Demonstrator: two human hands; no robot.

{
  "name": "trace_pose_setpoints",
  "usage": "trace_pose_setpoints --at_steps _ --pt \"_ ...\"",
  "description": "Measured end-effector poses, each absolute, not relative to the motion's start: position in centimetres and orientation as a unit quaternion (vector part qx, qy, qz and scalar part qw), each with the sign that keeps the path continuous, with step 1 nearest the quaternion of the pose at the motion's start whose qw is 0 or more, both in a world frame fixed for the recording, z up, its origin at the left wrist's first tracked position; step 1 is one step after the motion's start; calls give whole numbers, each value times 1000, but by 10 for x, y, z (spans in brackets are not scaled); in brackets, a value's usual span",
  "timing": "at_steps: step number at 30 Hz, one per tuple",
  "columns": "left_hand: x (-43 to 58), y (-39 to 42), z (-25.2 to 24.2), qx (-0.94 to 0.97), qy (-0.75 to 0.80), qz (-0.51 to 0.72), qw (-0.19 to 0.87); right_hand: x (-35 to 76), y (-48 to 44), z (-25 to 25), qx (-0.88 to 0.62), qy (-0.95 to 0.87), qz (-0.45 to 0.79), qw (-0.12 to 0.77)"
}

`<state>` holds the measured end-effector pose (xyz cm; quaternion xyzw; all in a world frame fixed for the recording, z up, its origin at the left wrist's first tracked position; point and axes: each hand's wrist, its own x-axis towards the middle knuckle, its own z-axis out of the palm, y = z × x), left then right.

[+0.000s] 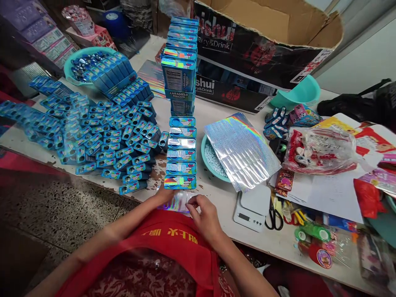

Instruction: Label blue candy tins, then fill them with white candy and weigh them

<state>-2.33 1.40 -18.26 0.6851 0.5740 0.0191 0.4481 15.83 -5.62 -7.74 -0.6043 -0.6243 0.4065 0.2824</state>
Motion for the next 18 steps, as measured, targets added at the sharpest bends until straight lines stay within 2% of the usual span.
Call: trace_pose_setpoints --at_steps 2,4,7,8,10,12,14,18 --pt "-43 11 -166 695 578 38 426 166 -53 -42 -600 -581 453 312" --pt "-65 8 -141 668 619 110 398 173 -48 -12 -601 -552 468 340" --pt "-85 4 -88 536 702 353 307 177 -39 15 -590 -546 456 381" --pt "-83 3 -68 514 684 429 291 177 -34 20 -584 -550 449 394" --pt "-69 2 -31 535 591 505 330 172 -23 26 -573 -558 434 415" --pt "-46 5 -4 579 511 463 435 164 -9 29 -565 -563 423 430" --pt "-26 12 10 577 496 384 522 155 7 29 -557 -560 427 440" --pt "-13 46 12 519 533 341 575 139 44 20 -561 -535 440 454"
